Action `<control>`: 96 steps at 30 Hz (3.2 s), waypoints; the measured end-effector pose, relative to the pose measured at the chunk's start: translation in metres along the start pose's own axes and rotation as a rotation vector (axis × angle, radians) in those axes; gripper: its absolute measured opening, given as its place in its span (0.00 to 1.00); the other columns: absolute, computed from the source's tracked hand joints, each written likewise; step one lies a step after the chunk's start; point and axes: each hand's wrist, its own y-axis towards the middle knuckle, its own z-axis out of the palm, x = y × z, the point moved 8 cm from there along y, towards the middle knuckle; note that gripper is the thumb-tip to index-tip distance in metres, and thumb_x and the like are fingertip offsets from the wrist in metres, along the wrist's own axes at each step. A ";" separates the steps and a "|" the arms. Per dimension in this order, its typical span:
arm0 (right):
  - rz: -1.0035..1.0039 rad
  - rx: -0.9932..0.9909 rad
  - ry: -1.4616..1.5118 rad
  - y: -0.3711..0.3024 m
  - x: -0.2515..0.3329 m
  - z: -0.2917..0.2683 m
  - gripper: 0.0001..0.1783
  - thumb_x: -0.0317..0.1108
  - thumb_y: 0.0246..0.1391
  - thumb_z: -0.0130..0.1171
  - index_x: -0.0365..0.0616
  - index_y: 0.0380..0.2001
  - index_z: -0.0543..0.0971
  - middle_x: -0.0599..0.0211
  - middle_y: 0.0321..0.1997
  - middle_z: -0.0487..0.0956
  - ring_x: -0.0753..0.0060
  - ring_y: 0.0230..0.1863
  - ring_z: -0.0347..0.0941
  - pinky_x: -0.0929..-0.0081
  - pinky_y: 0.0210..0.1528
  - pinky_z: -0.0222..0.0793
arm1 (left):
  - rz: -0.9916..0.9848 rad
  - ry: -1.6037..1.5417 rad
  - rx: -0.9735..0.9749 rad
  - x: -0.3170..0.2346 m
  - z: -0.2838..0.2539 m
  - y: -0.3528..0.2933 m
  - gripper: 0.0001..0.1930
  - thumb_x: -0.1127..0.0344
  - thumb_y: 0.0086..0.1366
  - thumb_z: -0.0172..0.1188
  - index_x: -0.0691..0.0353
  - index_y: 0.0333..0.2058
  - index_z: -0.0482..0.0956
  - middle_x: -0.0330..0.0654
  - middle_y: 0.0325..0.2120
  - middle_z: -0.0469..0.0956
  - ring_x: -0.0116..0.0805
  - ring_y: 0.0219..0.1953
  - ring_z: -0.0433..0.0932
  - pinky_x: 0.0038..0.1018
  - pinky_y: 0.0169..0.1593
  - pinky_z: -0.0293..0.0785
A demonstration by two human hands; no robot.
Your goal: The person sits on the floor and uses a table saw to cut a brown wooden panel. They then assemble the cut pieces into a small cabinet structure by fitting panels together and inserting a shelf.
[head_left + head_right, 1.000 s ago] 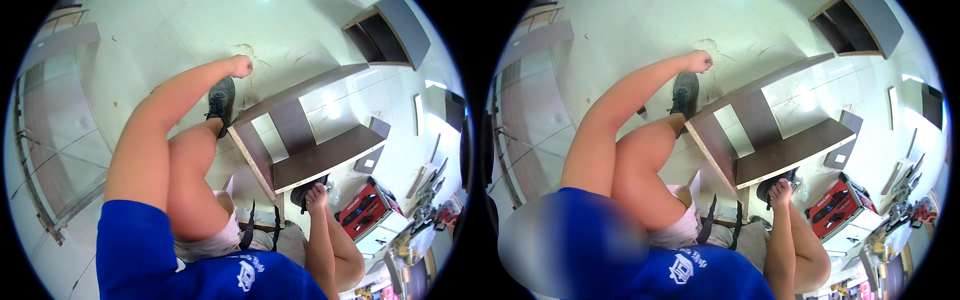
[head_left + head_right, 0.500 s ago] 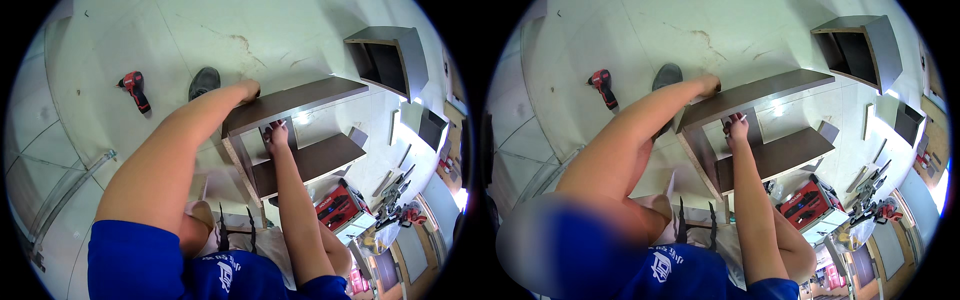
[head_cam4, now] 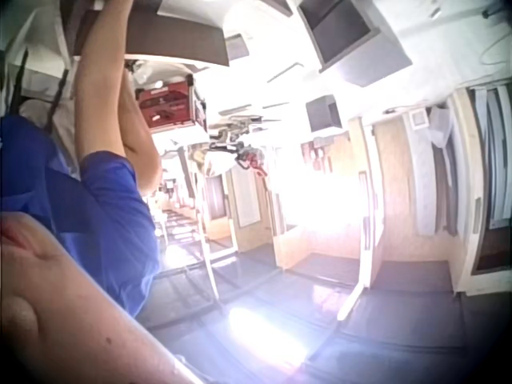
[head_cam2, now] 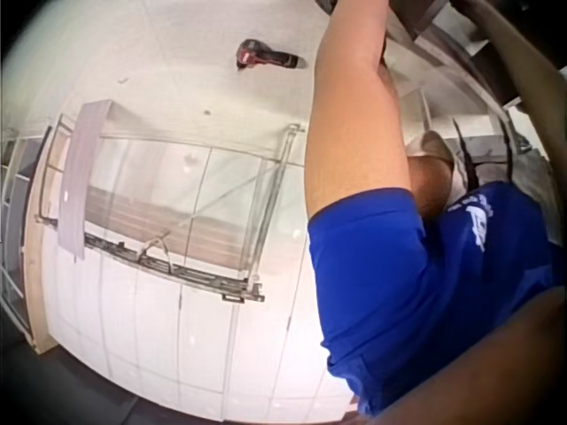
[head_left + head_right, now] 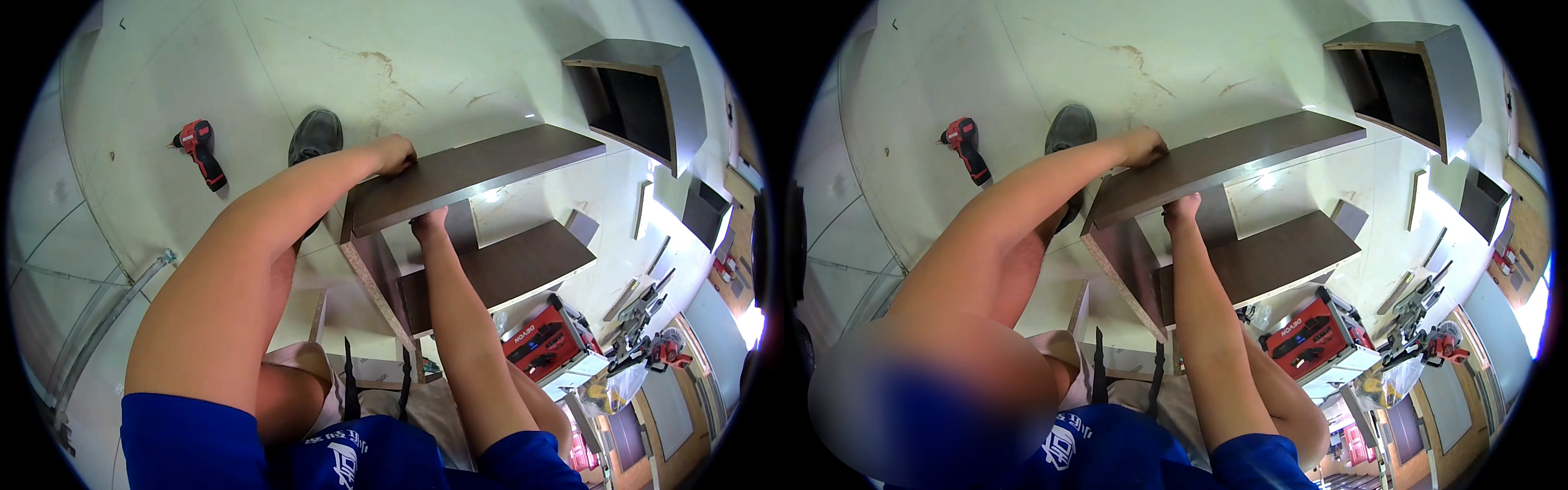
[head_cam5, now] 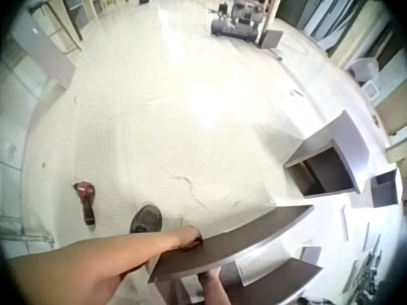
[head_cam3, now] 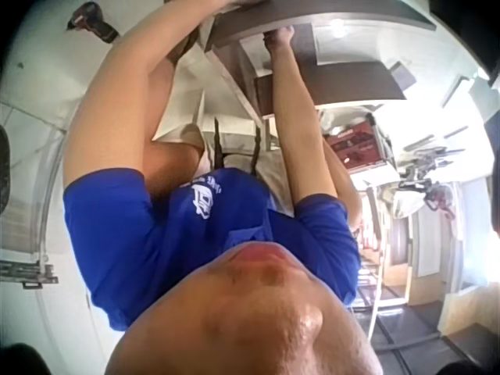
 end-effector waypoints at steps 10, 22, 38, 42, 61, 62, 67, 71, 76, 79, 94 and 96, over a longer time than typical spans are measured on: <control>-0.013 0.222 0.149 0.031 -0.012 0.007 0.20 0.35 0.59 0.59 0.38 0.52 0.73 0.62 0.49 0.77 0.61 0.48 0.75 0.64 0.49 0.74 | -0.025 -0.019 0.024 -0.013 -0.010 -0.008 0.16 0.70 0.55 0.58 0.59 0.44 0.84 0.51 0.40 0.83 0.51 0.44 0.81 0.39 0.50 0.76; -0.040 0.206 0.077 0.039 -0.008 0.008 0.21 0.37 0.61 0.58 0.40 0.54 0.72 0.64 0.51 0.76 0.64 0.49 0.75 0.65 0.49 0.75 | -0.026 -0.010 0.034 -0.012 -0.008 -0.006 0.16 0.71 0.56 0.56 0.60 0.44 0.84 0.52 0.41 0.82 0.51 0.44 0.81 0.40 0.50 0.76; -0.109 0.337 0.203 0.042 0.001 0.020 0.27 0.40 0.59 0.61 0.40 0.58 0.71 0.64 0.53 0.75 0.66 0.50 0.74 0.65 0.47 0.75 | -0.125 -0.057 0.012 -0.035 -0.009 0.048 0.14 0.63 0.64 0.52 0.60 0.42 0.84 0.52 0.41 0.82 0.52 0.46 0.79 0.42 0.52 0.74; -0.117 0.289 0.152 0.036 0.005 0.021 0.26 0.41 0.57 0.63 0.41 0.55 0.73 0.66 0.47 0.77 0.68 0.42 0.76 0.67 0.36 0.75 | -0.093 -0.027 0.011 -0.038 -0.010 0.047 0.14 0.63 0.64 0.52 0.59 0.42 0.84 0.52 0.41 0.82 0.52 0.46 0.79 0.42 0.52 0.75; -0.127 0.113 0.085 0.010 0.021 0.026 0.22 0.42 0.56 0.63 0.42 0.50 0.76 0.68 0.40 0.79 0.71 0.33 0.76 0.70 0.26 0.70 | 0.021 -0.024 -0.062 -0.042 -0.014 0.046 0.16 0.67 0.60 0.53 0.64 0.42 0.84 0.54 0.39 0.82 0.51 0.43 0.82 0.39 0.51 0.76; -0.126 0.119 0.101 0.010 0.021 0.027 0.22 0.42 0.56 0.63 0.42 0.50 0.76 0.68 0.40 0.79 0.71 0.33 0.76 0.70 0.26 0.70 | 0.018 -0.030 -0.056 -0.042 -0.015 0.045 0.16 0.67 0.60 0.53 0.64 0.42 0.84 0.54 0.39 0.82 0.51 0.43 0.82 0.39 0.51 0.76; -0.216 0.240 0.104 0.012 0.025 0.031 0.20 0.40 0.55 0.64 0.41 0.47 0.77 0.67 0.37 0.78 0.72 0.28 0.74 0.71 0.22 0.67 | 0.030 -0.053 -0.095 -0.041 -0.015 0.044 0.15 0.65 0.59 0.53 0.60 0.41 0.85 0.52 0.39 0.82 0.52 0.43 0.81 0.41 0.51 0.76; -0.186 0.183 0.107 0.019 0.020 0.025 0.13 0.35 0.54 0.63 0.40 0.40 0.78 0.67 0.31 0.77 0.72 0.23 0.71 0.72 0.19 0.63 | 0.019 -0.025 -0.130 -0.035 -0.013 0.048 0.14 0.65 0.59 0.54 0.59 0.41 0.85 0.52 0.38 0.83 0.52 0.42 0.81 0.41 0.50 0.76; -0.068 -0.044 0.041 0.009 0.019 0.018 0.05 0.30 0.54 0.60 0.41 0.31 0.76 0.67 0.26 0.75 0.73 0.20 0.69 0.73 0.18 0.60 | 0.042 -0.075 -0.162 -0.039 -0.017 0.042 0.15 0.66 0.61 0.55 0.61 0.43 0.84 0.52 0.39 0.82 0.51 0.42 0.81 0.39 0.50 0.76; -0.045 -0.050 0.075 0.010 0.018 0.017 0.05 0.30 0.54 0.60 0.41 0.30 0.76 0.67 0.26 0.76 0.72 0.20 0.70 0.72 0.18 0.61 | 0.001 -0.051 -0.103 -0.043 -0.017 0.044 0.15 0.66 0.62 0.55 0.62 0.45 0.84 0.52 0.41 0.82 0.50 0.43 0.82 0.38 0.51 0.76; -0.076 0.002 0.137 0.012 0.015 0.016 0.04 0.28 0.54 0.59 0.39 0.32 0.78 0.67 0.27 0.77 0.72 0.21 0.71 0.73 0.21 0.64 | 0.035 -0.070 -0.129 -0.040 -0.014 0.044 0.14 0.65 0.62 0.56 0.62 0.43 0.84 0.53 0.40 0.82 0.50 0.42 0.82 0.37 0.50 0.76; -0.083 0.006 0.103 0.011 0.017 0.017 0.03 0.28 0.54 0.59 0.40 0.31 0.78 0.67 0.27 0.77 0.73 0.21 0.71 0.73 0.20 0.63 | 0.034 -0.046 -0.125 -0.040 -0.014 0.044 0.14 0.65 0.62 0.56 0.62 0.43 0.84 0.52 0.40 0.82 0.50 0.42 0.82 0.37 0.50 0.76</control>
